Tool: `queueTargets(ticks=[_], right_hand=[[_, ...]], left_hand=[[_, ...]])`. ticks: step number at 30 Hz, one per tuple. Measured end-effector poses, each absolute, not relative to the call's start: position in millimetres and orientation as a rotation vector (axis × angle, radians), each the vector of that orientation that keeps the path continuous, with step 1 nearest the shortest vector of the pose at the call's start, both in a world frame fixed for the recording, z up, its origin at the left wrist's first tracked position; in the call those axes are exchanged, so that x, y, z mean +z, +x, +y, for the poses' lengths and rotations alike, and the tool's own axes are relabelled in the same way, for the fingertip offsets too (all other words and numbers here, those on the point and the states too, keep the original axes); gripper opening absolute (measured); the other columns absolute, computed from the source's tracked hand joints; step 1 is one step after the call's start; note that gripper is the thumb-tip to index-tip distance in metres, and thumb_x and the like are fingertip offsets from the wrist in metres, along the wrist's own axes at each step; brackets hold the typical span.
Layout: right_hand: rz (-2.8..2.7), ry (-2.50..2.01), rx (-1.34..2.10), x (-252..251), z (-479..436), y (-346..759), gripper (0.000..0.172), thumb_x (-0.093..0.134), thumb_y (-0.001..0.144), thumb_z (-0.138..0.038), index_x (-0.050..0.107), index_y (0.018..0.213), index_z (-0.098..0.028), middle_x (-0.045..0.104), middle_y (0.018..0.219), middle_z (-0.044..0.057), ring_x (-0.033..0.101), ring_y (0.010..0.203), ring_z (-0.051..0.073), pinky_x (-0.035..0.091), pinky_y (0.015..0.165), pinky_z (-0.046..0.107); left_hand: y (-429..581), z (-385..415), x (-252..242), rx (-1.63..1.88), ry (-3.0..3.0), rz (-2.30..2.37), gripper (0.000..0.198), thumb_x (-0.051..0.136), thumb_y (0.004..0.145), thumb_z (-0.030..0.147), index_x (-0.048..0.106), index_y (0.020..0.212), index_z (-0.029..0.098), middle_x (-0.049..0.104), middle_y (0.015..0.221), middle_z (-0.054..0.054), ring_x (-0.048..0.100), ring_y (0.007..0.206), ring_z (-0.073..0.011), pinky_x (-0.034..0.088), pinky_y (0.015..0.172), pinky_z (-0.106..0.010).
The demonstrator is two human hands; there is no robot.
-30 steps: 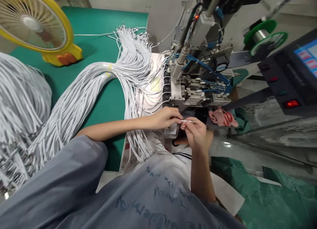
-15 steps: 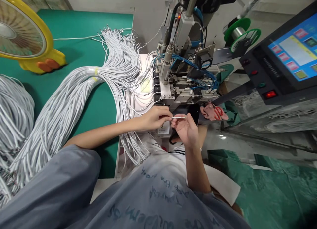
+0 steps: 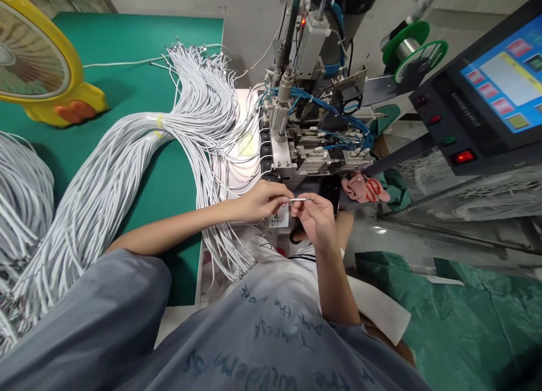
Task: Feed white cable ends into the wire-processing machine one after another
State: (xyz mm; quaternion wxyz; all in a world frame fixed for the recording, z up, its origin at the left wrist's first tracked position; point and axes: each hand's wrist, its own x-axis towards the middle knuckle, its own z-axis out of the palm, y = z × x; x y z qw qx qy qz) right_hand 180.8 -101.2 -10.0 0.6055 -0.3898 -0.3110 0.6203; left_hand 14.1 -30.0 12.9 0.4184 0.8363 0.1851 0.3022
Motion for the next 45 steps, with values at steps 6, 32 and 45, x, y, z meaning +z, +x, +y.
queueTargets(ticks=[6,32,45], right_hand=[[-0.786,-0.983,1.346,-14.3,-98.8,181.9,0.025,0.073,0.068,-0.043,0.069,0.077,-0.02,0.064,0.066,0.002,0.058,0.058,0.013,0.05,0.057,0.029],[-1.414,-1.484,0.492,1.6,-104.4,174.3,0.023,0.058,0.08,-0.028,0.063,0.06,-0.018,0.041,0.052,-0.002,0.034,0.048,0.01,0.028,0.047,0.027],[-1.068,-1.358,0.625,-11.4,-102.7,157.8,0.02,0.061,0.079,-0.031,0.066,0.063,-0.019,0.051,0.057,0.0,0.045,0.055,0.013,0.035,0.051,0.027]], left_hand=[[13.5,-29.9,14.8,0.708,2.08,0.47,0.023,0.043,0.09,0.02,0.064,0.087,0.012,0.06,0.064,-0.001,0.052,0.051,-0.0063,0.043,0.055,-0.017],[8.8,-22.7,5.1,0.736,2.711,0.419,0.026,0.04,0.088,0.013,0.066,0.091,0.012,0.058,0.072,-0.005,0.052,0.062,-0.0111,0.038,0.055,-0.022],[15.2,-30.6,10.0,0.849,2.194,0.501,0.017,0.053,0.086,0.019,0.068,0.08,0.014,0.056,0.066,-0.001,0.052,0.06,-0.0091,0.041,0.057,-0.02]])
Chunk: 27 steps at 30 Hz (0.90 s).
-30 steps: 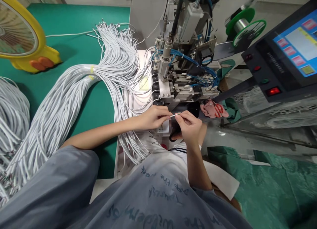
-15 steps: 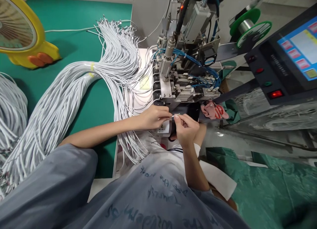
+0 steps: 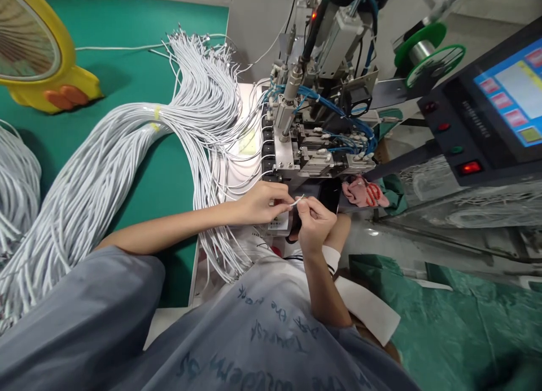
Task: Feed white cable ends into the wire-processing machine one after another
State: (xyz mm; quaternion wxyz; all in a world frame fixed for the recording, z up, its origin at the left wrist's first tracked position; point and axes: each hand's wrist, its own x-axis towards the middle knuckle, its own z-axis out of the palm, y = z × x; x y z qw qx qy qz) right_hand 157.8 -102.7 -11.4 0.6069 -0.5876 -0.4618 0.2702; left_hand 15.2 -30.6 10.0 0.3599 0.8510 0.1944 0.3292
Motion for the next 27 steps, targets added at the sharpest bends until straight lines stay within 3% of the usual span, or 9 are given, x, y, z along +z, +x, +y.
queueTargets(ticks=[4,8,13,17,21,27], right_hand=[[-1.19,-1.394,0.711,1.0,-100.5,173.1,0.017,0.063,0.077,-0.029,0.067,0.063,-0.02,0.055,0.06,0.0,0.046,0.055,0.012,0.035,0.051,0.027],[-1.269,-1.317,0.937,3.9,-94.5,185.9,0.02,0.066,0.073,-0.027,0.064,0.056,-0.018,0.047,0.053,-0.002,0.04,0.052,0.01,0.031,0.049,0.026],[-1.138,-1.33,0.741,-7.7,-98.5,168.0,0.019,0.06,0.08,-0.029,0.066,0.065,-0.019,0.048,0.056,-0.001,0.04,0.052,0.011,0.031,0.05,0.027],[-1.35,-1.489,0.461,-3.6,-102.5,167.0,0.023,0.059,0.08,-0.025,0.062,0.059,-0.018,0.041,0.053,-0.002,0.035,0.051,0.01,0.029,0.051,0.028],[-1.495,-1.51,0.676,-1.6,-95.0,182.5,0.027,0.059,0.078,-0.023,0.055,0.052,-0.017,0.038,0.05,-0.004,0.033,0.048,0.009,0.028,0.049,0.026],[-1.394,-1.415,0.653,-17.2,-85.5,180.9,0.029,0.057,0.081,-0.022,0.054,0.052,-0.017,0.04,0.052,-0.003,0.036,0.051,0.009,0.027,0.051,0.026]], left_hand=[[11.9,-25.6,13.3,0.777,2.256,0.468,0.02,0.049,0.087,0.019,0.068,0.083,0.014,0.057,0.069,-0.003,0.053,0.064,-0.011,0.041,0.059,-0.022],[13.1,-26.8,13.6,0.779,2.222,0.467,0.017,0.051,0.085,0.016,0.067,0.08,0.014,0.057,0.068,-0.002,0.052,0.062,-0.0098,0.04,0.057,-0.021],[16.0,-32.5,6.1,0.883,2.188,0.53,0.014,0.055,0.085,0.017,0.066,0.078,0.014,0.055,0.064,0.0,0.051,0.059,-0.0084,0.04,0.056,-0.019],[10.3,-22.3,1.7,0.809,2.625,0.453,0.02,0.046,0.087,0.011,0.066,0.087,0.013,0.057,0.071,-0.003,0.051,0.062,-0.0113,0.039,0.056,-0.022],[5.6,-10.7,1.3,0.639,2.961,0.343,0.026,0.043,0.082,0.005,0.064,0.095,0.013,0.059,0.079,-0.006,0.052,0.067,-0.0141,0.038,0.058,-0.025],[12.3,-18.5,-2.9,0.663,2.676,0.552,0.024,0.043,0.086,0.012,0.066,0.088,0.011,0.057,0.072,-0.004,0.053,0.063,-0.0116,0.036,0.054,-0.022]])
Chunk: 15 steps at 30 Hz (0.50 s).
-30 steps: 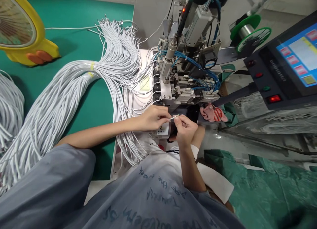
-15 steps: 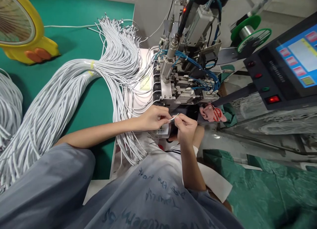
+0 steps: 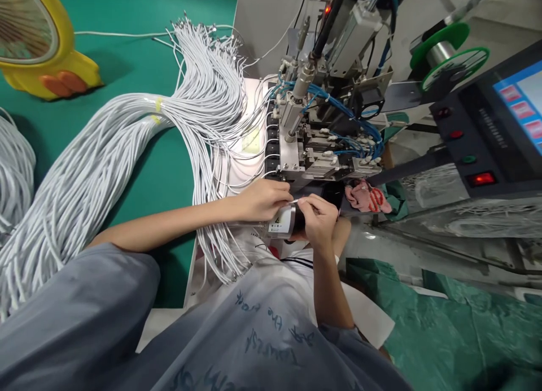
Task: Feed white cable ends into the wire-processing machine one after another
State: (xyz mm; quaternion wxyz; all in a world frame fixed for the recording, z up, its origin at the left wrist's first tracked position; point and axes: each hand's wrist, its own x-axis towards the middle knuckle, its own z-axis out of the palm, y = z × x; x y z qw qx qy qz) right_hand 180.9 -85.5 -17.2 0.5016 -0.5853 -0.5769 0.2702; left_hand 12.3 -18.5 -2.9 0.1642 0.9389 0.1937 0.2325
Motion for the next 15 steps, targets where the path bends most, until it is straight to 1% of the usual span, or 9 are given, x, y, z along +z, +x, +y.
queueTargets(ticks=[4,7,11,15], right_hand=[[-1.339,-1.422,0.752,-37.8,-77.9,181.7,0.022,0.055,0.083,-0.027,0.061,0.065,-0.016,0.049,0.06,-0.001,0.043,0.057,0.011,0.031,0.054,0.025],[-1.269,-1.485,0.888,-57.3,-67.8,188.2,0.024,0.051,0.085,-0.032,0.063,0.073,-0.016,0.047,0.059,-0.002,0.041,0.056,0.011,0.031,0.053,0.025],[-1.152,-1.478,1.026,-73.8,-58.2,190.8,0.024,0.048,0.086,-0.034,0.055,0.07,-0.018,0.041,0.056,-0.004,0.036,0.052,0.01,0.028,0.051,0.024],[-1.119,-1.406,1.152,-73.8,-55.4,186.0,0.022,0.051,0.085,-0.033,0.049,0.068,-0.019,0.036,0.055,-0.006,0.031,0.05,0.008,0.026,0.05,0.023]], left_hand=[[12.0,-16.1,-5.6,0.5,2.657,0.629,0.028,0.039,0.091,0.018,0.065,0.081,0.01,0.056,0.076,-0.005,0.05,0.06,-0.0095,0.036,0.053,-0.021],[9.2,-6.9,-8.6,0.335,2.726,0.709,0.031,0.036,0.092,0.016,0.063,0.08,0.009,0.055,0.081,-0.007,0.047,0.057,-0.0082,0.037,0.053,-0.022],[8.9,0.3,-13.5,0.225,2.734,0.759,0.03,0.035,0.093,0.015,0.063,0.083,0.008,0.054,0.088,-0.008,0.048,0.057,-0.0072,0.039,0.053,-0.022],[10.0,-0.6,-14.4,0.14,2.717,0.785,0.029,0.036,0.092,0.015,0.064,0.089,0.007,0.054,0.088,-0.009,0.049,0.056,-0.008,0.039,0.051,-0.023]])
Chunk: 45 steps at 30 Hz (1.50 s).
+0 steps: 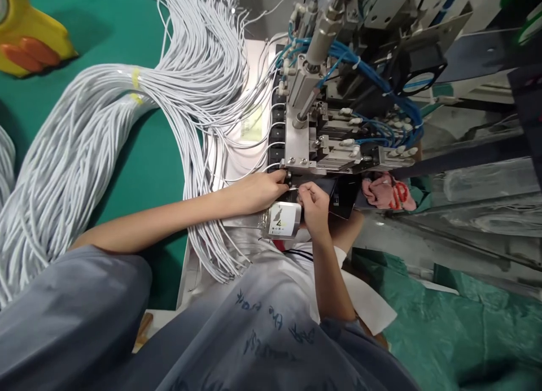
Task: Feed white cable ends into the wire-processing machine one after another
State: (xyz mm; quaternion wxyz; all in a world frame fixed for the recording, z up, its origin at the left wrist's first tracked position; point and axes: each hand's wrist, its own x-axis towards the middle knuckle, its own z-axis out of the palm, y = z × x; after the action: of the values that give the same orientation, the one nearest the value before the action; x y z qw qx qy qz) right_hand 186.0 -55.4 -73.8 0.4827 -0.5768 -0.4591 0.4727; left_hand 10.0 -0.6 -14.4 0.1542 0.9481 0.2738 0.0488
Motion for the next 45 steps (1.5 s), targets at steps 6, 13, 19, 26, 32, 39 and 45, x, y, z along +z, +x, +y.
queueTargets(ticks=[6,13,19,26,32,39,45], right_hand=[[-1.069,-1.417,1.242,-72.8,-53.1,182.3,0.024,0.051,0.086,-0.035,0.047,0.068,-0.019,0.031,0.052,-0.008,0.026,0.047,0.008,0.023,0.048,0.023],[-1.068,-1.39,1.266,-73.7,-50.3,182.3,0.027,0.05,0.087,-0.037,0.045,0.067,-0.02,0.036,0.054,-0.007,0.031,0.048,0.008,0.025,0.048,0.024],[-1.18,-1.432,1.23,-71.9,-45.7,185.9,0.025,0.047,0.089,-0.037,0.047,0.07,-0.02,0.04,0.056,-0.006,0.037,0.051,0.009,0.03,0.05,0.024],[-1.173,-1.413,1.237,-79.4,-48.6,183.0,0.029,0.047,0.088,-0.04,0.042,0.067,-0.021,0.028,0.056,-0.006,0.026,0.05,0.009,0.024,0.049,0.024],[-1.144,-1.421,1.177,-90.1,-44.5,181.1,0.033,0.048,0.086,-0.046,0.042,0.066,-0.021,0.031,0.057,-0.006,0.028,0.052,0.01,0.026,0.05,0.024],[-1.161,-1.558,0.625,-44.4,-94.1,160.9,0.022,0.046,0.089,-0.034,0.056,0.073,-0.021,0.054,0.068,0.001,0.049,0.063,0.015,0.038,0.061,0.027],[-1.983,-1.515,1.173,-42.6,-149.5,99.2,0.013,0.051,0.086,-0.025,0.063,0.083,-0.022,0.065,0.074,0.006,0.057,0.065,0.021,0.037,0.061,0.032]], left_hand=[[8.9,-1.6,-14.0,0.067,2.779,0.748,0.042,0.038,0.086,0.005,0.054,0.125,0.011,0.054,0.09,-0.01,0.054,0.057,-0.0106,0.042,0.049,-0.023],[11.1,0.2,-12.4,-0.068,2.87,0.74,0.047,0.043,0.083,0.003,0.049,0.129,0.01,0.054,0.107,-0.017,0.061,0.067,-0.0139,0.047,0.051,-0.025],[9.8,1.2,-14.9,-0.031,2.895,0.709,0.046,0.043,0.083,0.003,0.049,0.128,0.01,0.054,0.108,-0.017,0.061,0.07,-0.0163,0.047,0.052,-0.027],[10.5,0.1,-10.0,0.013,2.937,0.739,0.037,0.044,0.083,0.005,0.058,0.116,0.01,0.058,0.096,-0.013,0.06,0.064,-0.0155,0.042,0.049,-0.028],[6.3,-4.8,11.4,-0.137,2.896,0.96,0.018,0.048,0.075,0.004,0.062,0.067,0.011,0.057,0.07,-0.009,0.06,0.063,-0.0202,0.032,0.046,-0.028],[-2.1,4.3,-0.2,-0.058,2.812,1.191,0.028,0.04,0.081,0.003,0.065,0.091,0.011,0.061,0.084,-0.012,0.059,0.064,-0.0176,0.031,0.052,-0.028],[-0.3,4.5,3.2,0.018,2.739,1.263,0.03,0.038,0.081,0.0,0.063,0.095,0.008,0.061,0.085,-0.014,0.06,0.07,-0.0212,0.033,0.057,-0.03]])
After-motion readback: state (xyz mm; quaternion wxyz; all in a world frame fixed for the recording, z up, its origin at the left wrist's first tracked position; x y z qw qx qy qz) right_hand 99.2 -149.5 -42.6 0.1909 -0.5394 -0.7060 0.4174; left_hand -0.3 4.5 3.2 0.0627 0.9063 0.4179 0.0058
